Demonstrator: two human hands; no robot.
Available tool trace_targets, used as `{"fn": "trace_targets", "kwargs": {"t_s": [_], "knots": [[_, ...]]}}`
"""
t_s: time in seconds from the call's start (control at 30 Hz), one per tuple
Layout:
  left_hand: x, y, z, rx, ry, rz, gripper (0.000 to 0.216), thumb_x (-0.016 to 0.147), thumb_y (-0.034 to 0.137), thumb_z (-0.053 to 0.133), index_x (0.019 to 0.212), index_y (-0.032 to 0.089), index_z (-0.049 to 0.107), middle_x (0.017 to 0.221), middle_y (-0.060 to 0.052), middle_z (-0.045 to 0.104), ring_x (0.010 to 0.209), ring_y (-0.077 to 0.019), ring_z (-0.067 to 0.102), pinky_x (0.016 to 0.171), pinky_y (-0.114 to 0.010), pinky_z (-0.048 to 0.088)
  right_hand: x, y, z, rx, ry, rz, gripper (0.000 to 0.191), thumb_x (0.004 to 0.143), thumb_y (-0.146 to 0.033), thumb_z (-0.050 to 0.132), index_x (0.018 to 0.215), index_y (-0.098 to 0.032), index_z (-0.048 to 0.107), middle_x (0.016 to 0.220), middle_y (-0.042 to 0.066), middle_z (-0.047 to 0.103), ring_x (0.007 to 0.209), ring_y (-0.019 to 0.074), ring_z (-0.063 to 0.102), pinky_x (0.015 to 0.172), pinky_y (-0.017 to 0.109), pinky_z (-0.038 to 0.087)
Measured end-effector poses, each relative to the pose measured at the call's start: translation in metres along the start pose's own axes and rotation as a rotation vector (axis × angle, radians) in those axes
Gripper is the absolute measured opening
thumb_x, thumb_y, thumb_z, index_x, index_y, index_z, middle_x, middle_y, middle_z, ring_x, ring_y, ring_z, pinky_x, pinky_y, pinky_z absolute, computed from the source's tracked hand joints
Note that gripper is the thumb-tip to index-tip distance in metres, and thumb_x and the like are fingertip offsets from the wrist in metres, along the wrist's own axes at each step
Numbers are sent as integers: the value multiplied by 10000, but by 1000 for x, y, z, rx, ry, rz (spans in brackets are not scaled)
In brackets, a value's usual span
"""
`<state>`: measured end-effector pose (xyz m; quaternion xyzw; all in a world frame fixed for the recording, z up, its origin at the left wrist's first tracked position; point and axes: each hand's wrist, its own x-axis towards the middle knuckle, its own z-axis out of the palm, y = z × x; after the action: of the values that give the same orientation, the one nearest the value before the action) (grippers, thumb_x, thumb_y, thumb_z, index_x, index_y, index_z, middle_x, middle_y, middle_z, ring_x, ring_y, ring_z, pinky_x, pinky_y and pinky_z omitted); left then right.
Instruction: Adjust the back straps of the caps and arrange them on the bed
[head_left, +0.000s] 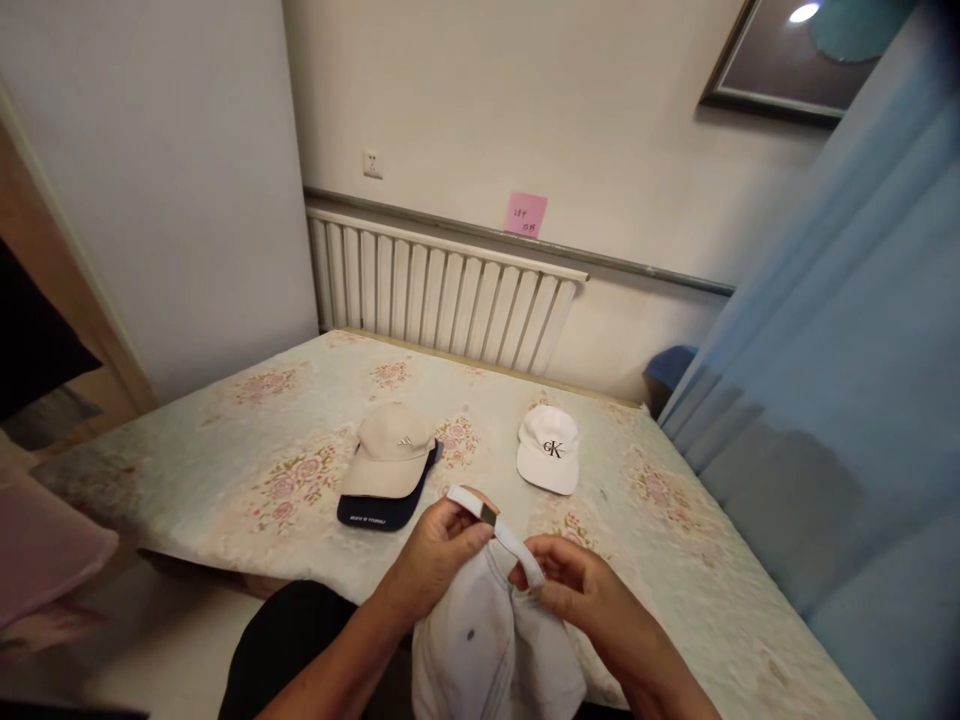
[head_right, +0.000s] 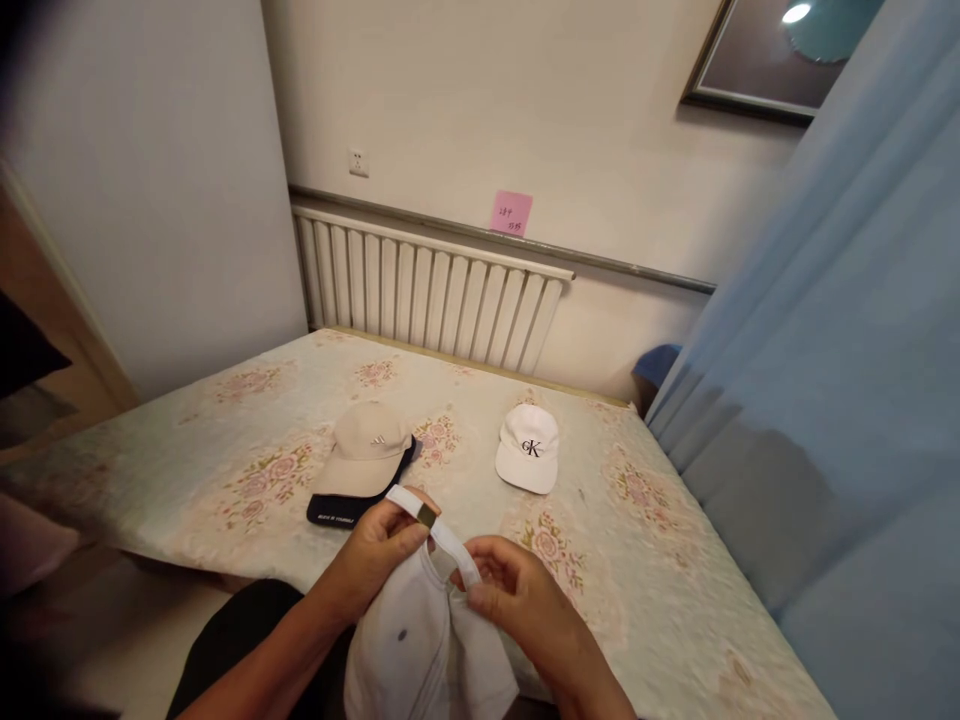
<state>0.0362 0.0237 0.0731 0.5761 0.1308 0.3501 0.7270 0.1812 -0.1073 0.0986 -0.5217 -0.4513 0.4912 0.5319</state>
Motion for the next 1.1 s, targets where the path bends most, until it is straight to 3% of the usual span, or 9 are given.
{"fn": "trace_targets", "kwargs": {"t_s": [0.07,0.17,0.27,0.37,0.53,0.7,0.8,0.93,1.1], "knots": [[1,0,0,-2,5,-15,209,746,290,671,890,166,583,771,23,559,705,-105,508,677,-226,395,-6,8,-3,-36,-11,39,320,699,-349,731,957,-181,646,901,39,660,870,180,577,771,290,397],[2,0,-1,-12,-36,-28,207,745,289,674,877,162,577,756,24,555,698,-105,505,670,-224,393,-10,20,-4,-93,51,114,196,687,-303,721,801,-169,633,735,-3,618,696,137,550,617,243,372],[2,2,-4,-27,-86,-45,196,755,293,671,856,164,563,730,28,559,677,-96,497,645,-208,378,-9,24,-4,-44,136,159,211,646,-296,732,742,-160,603,637,-27,576,553,95,481,506,211,301],[1,5,-9,-59,-89,-107,215,761,315,671,879,179,553,710,34,572,631,-84,488,595,-191,357,-9,19,-4,171,102,106,295,598,-318,765,773,-150,597,661,-3,608,530,92,491,492,203,305],[0,5,-14,-103,-118,-147,232,731,306,703,858,172,564,699,28,577,621,-81,493,576,-178,346,-7,13,-3,426,17,-19,279,588,-283,771,732,-136,582,623,6,588,526,92,487,501,202,333],[2,0,-18,-174,-221,-206,285,722,327,712,915,165,578,727,-5,595,608,-93,498,568,-192,348,-6,14,-6,449,13,-25,198,609,-196,718,748,-119,601,642,25,605,564,104,509,545,205,370],[2,1,-20,-209,-287,-203,369,730,428,690,951,150,590,763,-36,596,644,-109,503,591,-206,358,-6,14,-9,445,-1,-11,194,613,-191,710,757,-118,603,644,31,614,559,109,519,541,206,369],[0,12,-20,-233,-330,-184,471,780,565,573,964,132,604,837,-73,591,755,-152,528,690,-252,390,-7,12,-12,434,-10,16,232,613,-218,731,781,-121,605,649,27,617,554,108,518,532,205,362],[-3,25,-21,-170,-321,-202,429,800,534,567,933,131,633,850,-74,597,790,-159,530,717,-251,383,-7,13,-15,418,-35,30,263,651,-294,749,786,-124,602,643,26,609,550,105,514,531,207,346]]}}
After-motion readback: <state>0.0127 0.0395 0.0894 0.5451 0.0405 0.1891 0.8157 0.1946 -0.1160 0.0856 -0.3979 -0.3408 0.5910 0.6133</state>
